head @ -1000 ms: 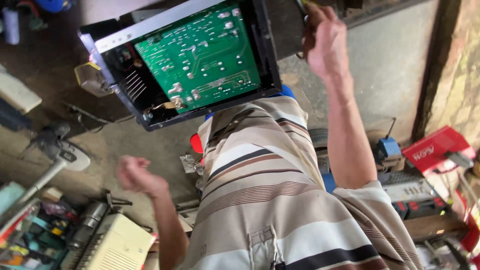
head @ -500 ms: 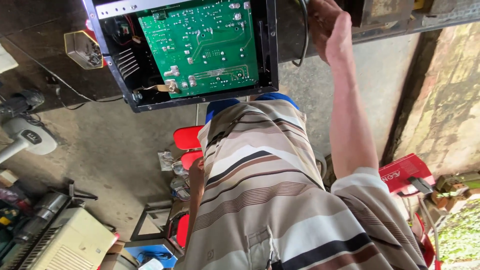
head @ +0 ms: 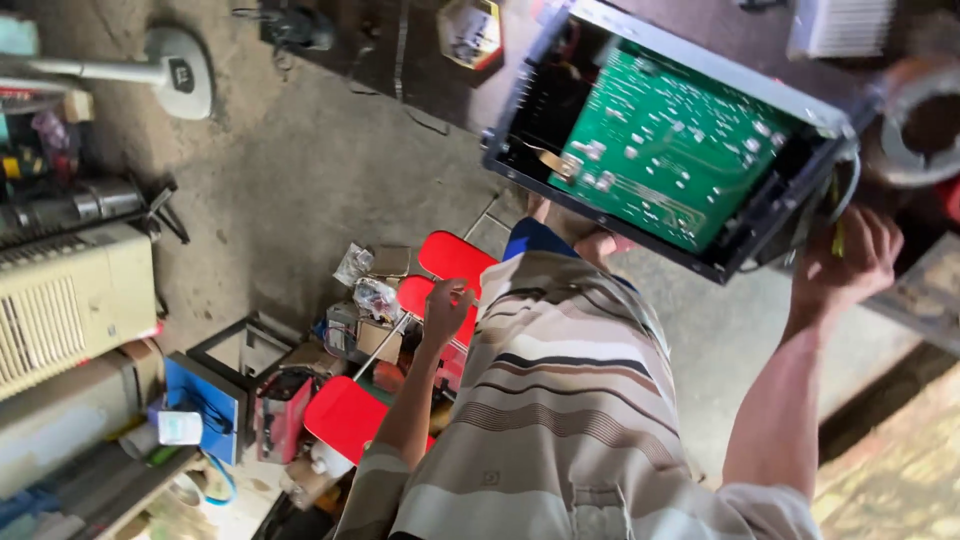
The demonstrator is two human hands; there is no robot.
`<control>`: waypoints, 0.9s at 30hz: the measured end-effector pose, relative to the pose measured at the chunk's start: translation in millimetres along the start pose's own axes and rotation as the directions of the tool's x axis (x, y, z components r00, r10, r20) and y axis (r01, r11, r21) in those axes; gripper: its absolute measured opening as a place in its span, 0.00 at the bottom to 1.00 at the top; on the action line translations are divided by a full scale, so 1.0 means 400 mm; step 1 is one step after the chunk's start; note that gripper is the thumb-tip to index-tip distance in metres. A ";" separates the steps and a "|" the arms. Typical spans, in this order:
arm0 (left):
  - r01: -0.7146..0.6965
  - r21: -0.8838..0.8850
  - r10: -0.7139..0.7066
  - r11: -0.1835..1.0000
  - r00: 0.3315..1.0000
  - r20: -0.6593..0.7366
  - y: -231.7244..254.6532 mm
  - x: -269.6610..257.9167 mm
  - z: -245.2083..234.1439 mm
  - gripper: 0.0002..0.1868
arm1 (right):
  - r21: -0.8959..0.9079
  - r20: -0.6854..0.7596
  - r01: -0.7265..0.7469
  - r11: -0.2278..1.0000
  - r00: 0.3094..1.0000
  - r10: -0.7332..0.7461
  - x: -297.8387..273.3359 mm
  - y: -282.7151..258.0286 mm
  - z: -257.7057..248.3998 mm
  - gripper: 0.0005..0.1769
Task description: The person uses a power drill to remove screws from a circuit board inside an electronic device. They then use a screwdriver to disconnect wires and remove the board. Finally, they use a multimeter to test a power cord and plug.
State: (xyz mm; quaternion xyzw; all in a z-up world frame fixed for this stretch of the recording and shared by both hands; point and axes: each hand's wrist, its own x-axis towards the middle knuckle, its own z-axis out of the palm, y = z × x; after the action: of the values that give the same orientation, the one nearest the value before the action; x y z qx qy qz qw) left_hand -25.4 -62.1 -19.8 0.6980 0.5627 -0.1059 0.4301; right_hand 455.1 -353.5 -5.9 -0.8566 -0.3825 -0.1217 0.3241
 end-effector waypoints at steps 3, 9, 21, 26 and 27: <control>0.021 -0.023 -0.022 1.000 0.998 -0.061 -0.041 0.006 -0.021 0.25 | -0.026 -0.124 0.016 1.000 0.992 -0.019 -0.014 -0.036 -0.001 0.10; -0.057 -0.049 0.040 0.997 0.956 -0.290 -0.079 0.154 -0.124 0.18 | -0.120 -0.338 -0.271 0.955 0.916 0.217 -0.167 -0.095 -0.019 0.06; -0.479 -0.175 0.351 0.860 0.804 -0.480 0.246 0.673 -0.565 0.06 | 0.445 0.219 -0.880 -0.165 -0.072 0.973 -0.310 -0.639 0.307 0.12; -0.494 -0.270 0.398 0.827 0.852 -0.339 0.190 0.718 -0.546 0.07 | -0.090 0.387 -0.975 0.201 0.151 0.910 -0.483 -0.657 0.429 0.13; -0.494 -0.272 0.403 0.826 0.854 -0.330 0.187 0.708 -0.536 0.07 | -0.092 0.379 -0.977 0.193 0.145 0.914 -0.435 -0.704 0.405 0.13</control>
State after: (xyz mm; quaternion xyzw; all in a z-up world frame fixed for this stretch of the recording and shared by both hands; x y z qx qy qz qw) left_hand 65.7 289.1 -32.3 0.7319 0.4420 0.1916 0.4820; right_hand 124.3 -208.8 -78.3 -0.8776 0.1828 0.2990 0.3272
